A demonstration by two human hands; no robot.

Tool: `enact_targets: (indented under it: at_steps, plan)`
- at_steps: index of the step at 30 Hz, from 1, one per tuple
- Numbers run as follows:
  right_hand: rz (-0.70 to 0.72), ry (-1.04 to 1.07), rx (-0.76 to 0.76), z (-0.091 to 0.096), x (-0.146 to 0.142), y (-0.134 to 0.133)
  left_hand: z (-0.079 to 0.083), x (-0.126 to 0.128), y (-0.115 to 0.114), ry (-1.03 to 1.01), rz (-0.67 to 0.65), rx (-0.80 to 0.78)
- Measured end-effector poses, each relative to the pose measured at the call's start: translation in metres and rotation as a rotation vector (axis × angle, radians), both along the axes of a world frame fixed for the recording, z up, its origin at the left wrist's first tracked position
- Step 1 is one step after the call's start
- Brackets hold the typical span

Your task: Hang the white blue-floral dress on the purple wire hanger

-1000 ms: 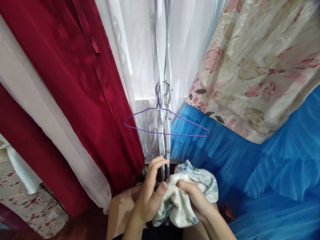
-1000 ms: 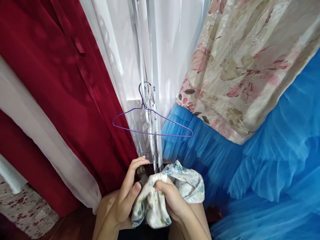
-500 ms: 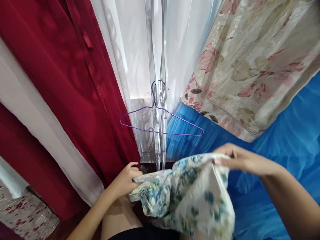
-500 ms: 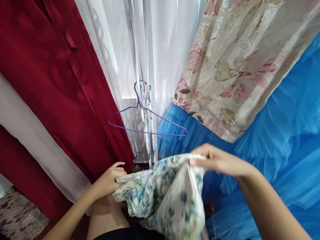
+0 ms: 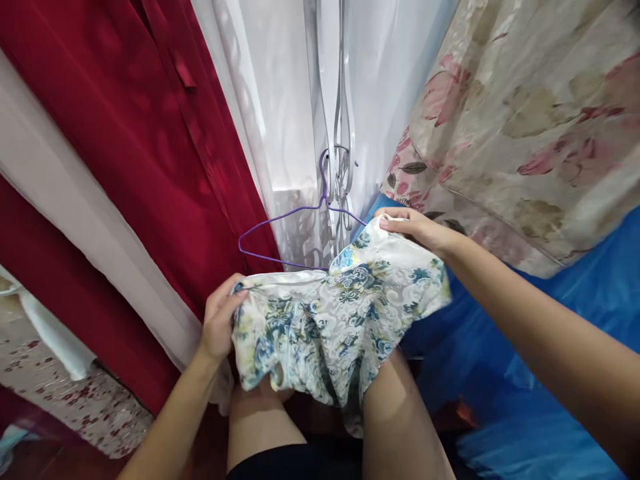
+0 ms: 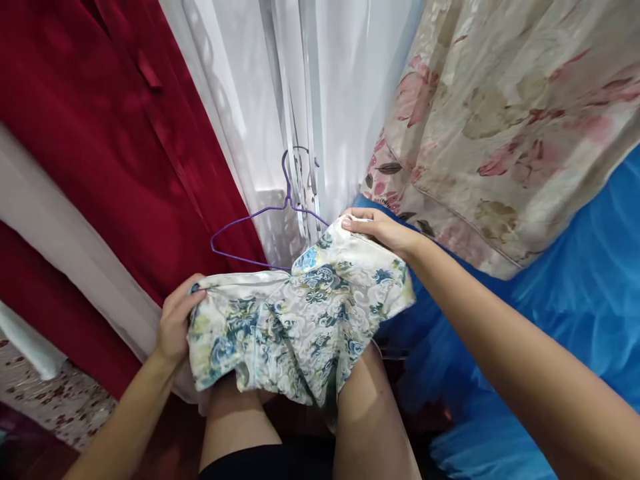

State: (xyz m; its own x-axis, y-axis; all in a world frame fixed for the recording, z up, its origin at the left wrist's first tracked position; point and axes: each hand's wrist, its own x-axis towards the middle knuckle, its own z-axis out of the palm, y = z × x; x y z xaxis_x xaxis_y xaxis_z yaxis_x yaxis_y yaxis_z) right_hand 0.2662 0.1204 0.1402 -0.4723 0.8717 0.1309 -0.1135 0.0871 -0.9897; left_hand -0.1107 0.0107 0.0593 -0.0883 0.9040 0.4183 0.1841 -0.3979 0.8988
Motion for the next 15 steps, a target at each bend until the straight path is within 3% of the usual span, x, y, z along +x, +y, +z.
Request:
enact_targets:
  at_steps: [4,7,10,13,15]
  plan:
    - [-0.024,0.018,-0.065,0.002,0.003,-0.015,-0.003,-0.049,0.042,0.641,0.07,0.139]
    - [-0.011,-0.008,-0.082,0.002,0.003,-0.015,0.012,-0.067,0.069,1.011,0.242,0.273]
    - [-0.001,-0.037,-0.075,0.005,0.003,-0.011,0.039,-0.063,0.095,0.948,0.403,0.362]
    - [0.002,-0.06,-0.078,0.008,0.005,-0.011,0.064,-0.042,0.117,0.669,0.362,0.412]
    - [-0.022,-0.069,-0.09,0.007,0.008,-0.016,0.071,-0.026,0.126,0.5,0.298,0.319]
